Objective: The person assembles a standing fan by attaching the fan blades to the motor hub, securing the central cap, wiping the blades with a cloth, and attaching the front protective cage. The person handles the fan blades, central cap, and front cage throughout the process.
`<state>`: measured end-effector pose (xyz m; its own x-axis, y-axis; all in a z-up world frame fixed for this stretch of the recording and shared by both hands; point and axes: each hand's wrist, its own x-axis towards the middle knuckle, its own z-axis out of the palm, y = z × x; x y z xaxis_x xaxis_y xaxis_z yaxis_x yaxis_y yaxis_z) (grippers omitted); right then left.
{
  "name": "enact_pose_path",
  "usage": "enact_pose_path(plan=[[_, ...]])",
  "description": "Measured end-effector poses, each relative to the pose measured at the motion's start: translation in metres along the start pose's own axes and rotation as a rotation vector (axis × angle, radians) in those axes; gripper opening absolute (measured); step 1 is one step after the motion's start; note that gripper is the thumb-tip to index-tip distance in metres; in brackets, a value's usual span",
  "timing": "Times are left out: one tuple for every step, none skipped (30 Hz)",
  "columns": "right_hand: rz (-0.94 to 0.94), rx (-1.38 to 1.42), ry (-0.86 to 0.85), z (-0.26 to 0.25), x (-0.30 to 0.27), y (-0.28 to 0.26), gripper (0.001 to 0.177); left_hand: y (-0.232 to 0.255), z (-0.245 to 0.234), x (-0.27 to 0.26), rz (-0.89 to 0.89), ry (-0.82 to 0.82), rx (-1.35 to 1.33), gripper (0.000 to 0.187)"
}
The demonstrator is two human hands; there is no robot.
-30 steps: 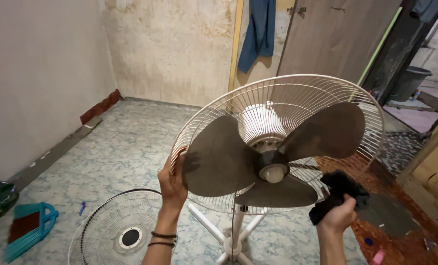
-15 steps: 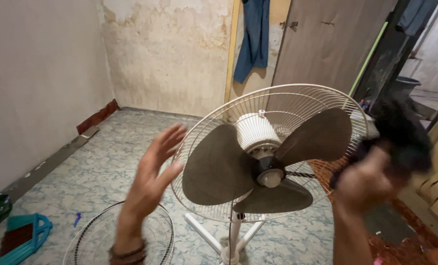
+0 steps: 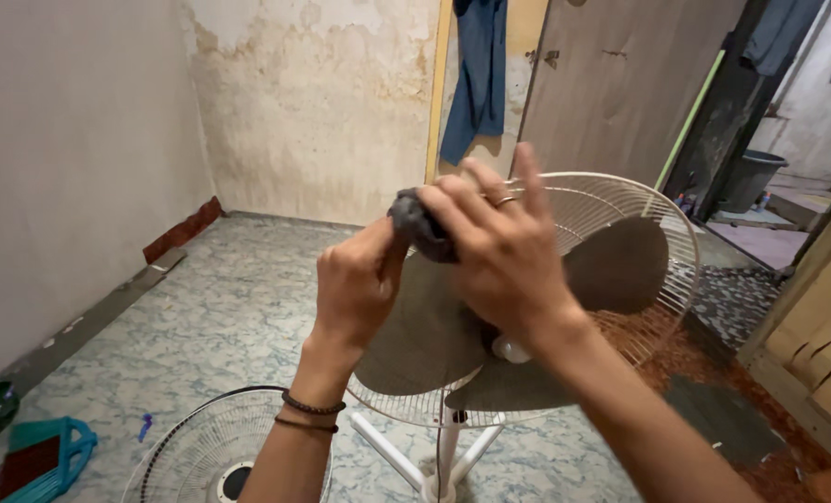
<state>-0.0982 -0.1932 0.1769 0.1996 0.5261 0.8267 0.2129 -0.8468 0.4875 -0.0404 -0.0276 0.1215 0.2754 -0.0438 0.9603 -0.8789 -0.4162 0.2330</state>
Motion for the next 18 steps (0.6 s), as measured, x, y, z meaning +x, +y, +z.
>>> enact_pose_path(plan=[[-0.007,-0.042,-0.015,0.001,-0.001,0.007,0.03,0.0,0.001,0.001,0.02,0.018,-0.007,0.011],[0.006,-0.05,-0.035,0.0,-0.004,0.016,0.026,0.0,0.001,0.001,0.038,0.033,-0.015,0.013],[0.019,-0.058,-0.055,-0.001,-0.008,0.026,0.023,0.002,0.001,0.0,0.056,0.048,-0.022,0.015],[0.031,-0.068,-0.074,-0.004,-0.013,0.037,0.019,0.003,0.0,-0.001,0.043,0.038,-0.024,0.016],[0.055,-0.073,-0.081,-0.007,-0.018,0.048,0.017,0.004,-0.002,-0.002,0.031,0.028,-0.026,0.018],[0.078,-0.078,-0.09,-0.012,-0.022,0.061,0.016,0.005,-0.003,-0.001,0.016,0.018,-0.028,0.021],[0.101,-0.082,-0.099,-0.018,-0.028,0.074,0.016,0.006,-0.005,0.001,0.028,0.029,-0.029,0.02],[0.127,-0.099,-0.091,-0.024,-0.035,0.085,0.016,0.006,-0.007,0.0,0.04,0.042,-0.029,0.02],[0.153,-0.115,-0.084,-0.028,-0.043,0.096,0.017,0.005,-0.009,0.0,0.051,0.054,-0.029,0.02],[0.184,-0.082,-0.09,-0.033,-0.053,0.106,0.019,0.006,-0.009,-0.001,0.054,0.057,-0.03,0.02],[0.214,-0.049,-0.096,-0.037,-0.064,0.115,0.022,0.007,-0.008,-0.001,0.057,0.06,-0.03,0.019],[0.245,-0.019,-0.102,-0.041,-0.076,0.124,0.024,0.007,-0.008,-0.001,0.062,0.063,-0.033,0.019],[0.252,-0.038,-0.106,-0.043,-0.088,0.132,0.024,0.007,-0.007,-0.002,0.022,0.045,-0.017,0.02],[0.261,-0.058,-0.107,-0.045,-0.102,0.141,0.025,0.007,-0.007,-0.002,-0.015,0.026,-0.001,0.02],[0.269,-0.077,-0.109,-0.047,-0.116,0.151,0.026,0.008,-0.007,-0.002,-0.052,0.006,0.015,0.021],[0.364,-0.091,-0.148,-0.048,-0.132,0.158,0.024,0.008,-0.007,-0.001,-0.024,0.041,0.002,0.02],[0.459,-0.105,-0.185,-0.045,-0.148,0.162,0.025,0.008,-0.008,-0.001,0.005,0.075,-0.012,0.019],[0.554,-0.121,-0.222,-0.041,-0.166,0.165,0.027,0.008,-0.008,-0.002,0.034,0.11,-0.029,0.018]])
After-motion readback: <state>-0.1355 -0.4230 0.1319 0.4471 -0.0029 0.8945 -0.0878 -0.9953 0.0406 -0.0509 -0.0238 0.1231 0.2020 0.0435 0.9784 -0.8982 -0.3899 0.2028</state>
